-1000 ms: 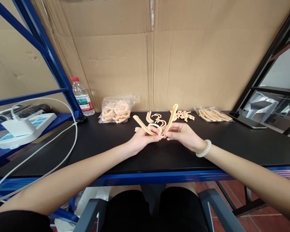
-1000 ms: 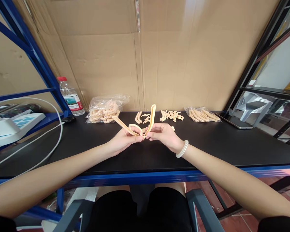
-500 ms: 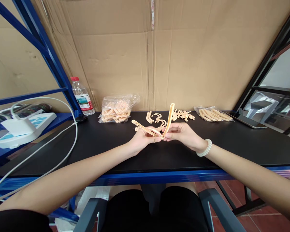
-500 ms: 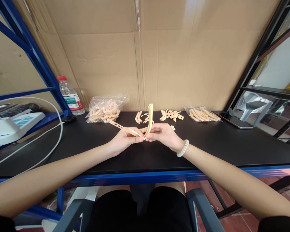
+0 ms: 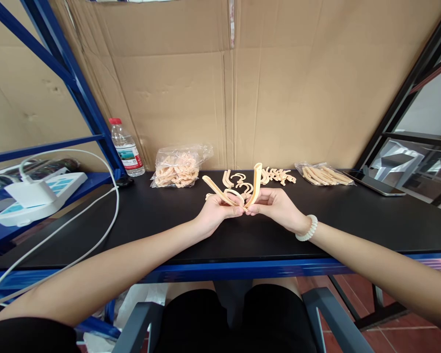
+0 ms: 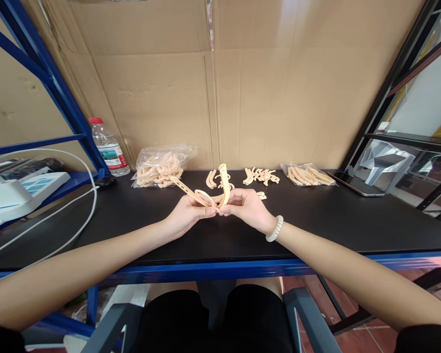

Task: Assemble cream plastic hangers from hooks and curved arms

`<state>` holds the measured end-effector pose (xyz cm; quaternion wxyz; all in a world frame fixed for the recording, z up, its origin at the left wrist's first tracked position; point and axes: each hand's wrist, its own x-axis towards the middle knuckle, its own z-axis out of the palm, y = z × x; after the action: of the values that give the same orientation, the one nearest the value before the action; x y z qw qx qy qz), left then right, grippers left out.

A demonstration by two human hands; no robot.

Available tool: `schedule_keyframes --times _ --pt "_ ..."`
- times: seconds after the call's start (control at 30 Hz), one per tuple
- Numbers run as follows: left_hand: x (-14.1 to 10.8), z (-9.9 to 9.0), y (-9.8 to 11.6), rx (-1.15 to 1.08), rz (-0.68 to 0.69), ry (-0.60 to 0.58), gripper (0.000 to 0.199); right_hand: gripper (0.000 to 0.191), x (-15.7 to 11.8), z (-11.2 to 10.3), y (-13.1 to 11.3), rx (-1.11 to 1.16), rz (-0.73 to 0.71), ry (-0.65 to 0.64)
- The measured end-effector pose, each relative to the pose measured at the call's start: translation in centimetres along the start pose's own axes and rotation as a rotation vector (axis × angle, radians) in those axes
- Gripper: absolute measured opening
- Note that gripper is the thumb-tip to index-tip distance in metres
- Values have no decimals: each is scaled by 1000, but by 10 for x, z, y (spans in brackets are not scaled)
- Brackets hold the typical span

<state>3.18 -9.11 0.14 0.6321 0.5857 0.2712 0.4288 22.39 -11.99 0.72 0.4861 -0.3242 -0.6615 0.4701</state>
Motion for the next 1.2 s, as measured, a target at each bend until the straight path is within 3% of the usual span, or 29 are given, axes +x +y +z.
schedule_keyframes --times 0.13,0.3,0.53,0.73,0.83,0.93,1.07,1.2 --pt "1 1 1 -73 -43 69 28 34 2 6 3 -18 -17 57" --pt "0 2 3 -76 -54 57 33 36 4 10 5 -11 -15 108" --pt "-2 3 11 -59 -134 82 29 30 6 9 3 58 17 89" --pt "1 -2 22 -41 -207 140 16 27 11 -37 -11 240 189 -40" --pt "7 -10 27 -78 -257 191 14 30 15 -65 -15 97 296 -170" --pt "14 -23 37 -82 -283 196 12 29 19 -80 -12 -86 261 -225" --pt "20 -50 56 29 -260 88 16 27 23 -88 -7 -295 174 -268" --pt "21 -75 68 388 -164 -83 20 31 23 -95 -8 -356 192 -278"
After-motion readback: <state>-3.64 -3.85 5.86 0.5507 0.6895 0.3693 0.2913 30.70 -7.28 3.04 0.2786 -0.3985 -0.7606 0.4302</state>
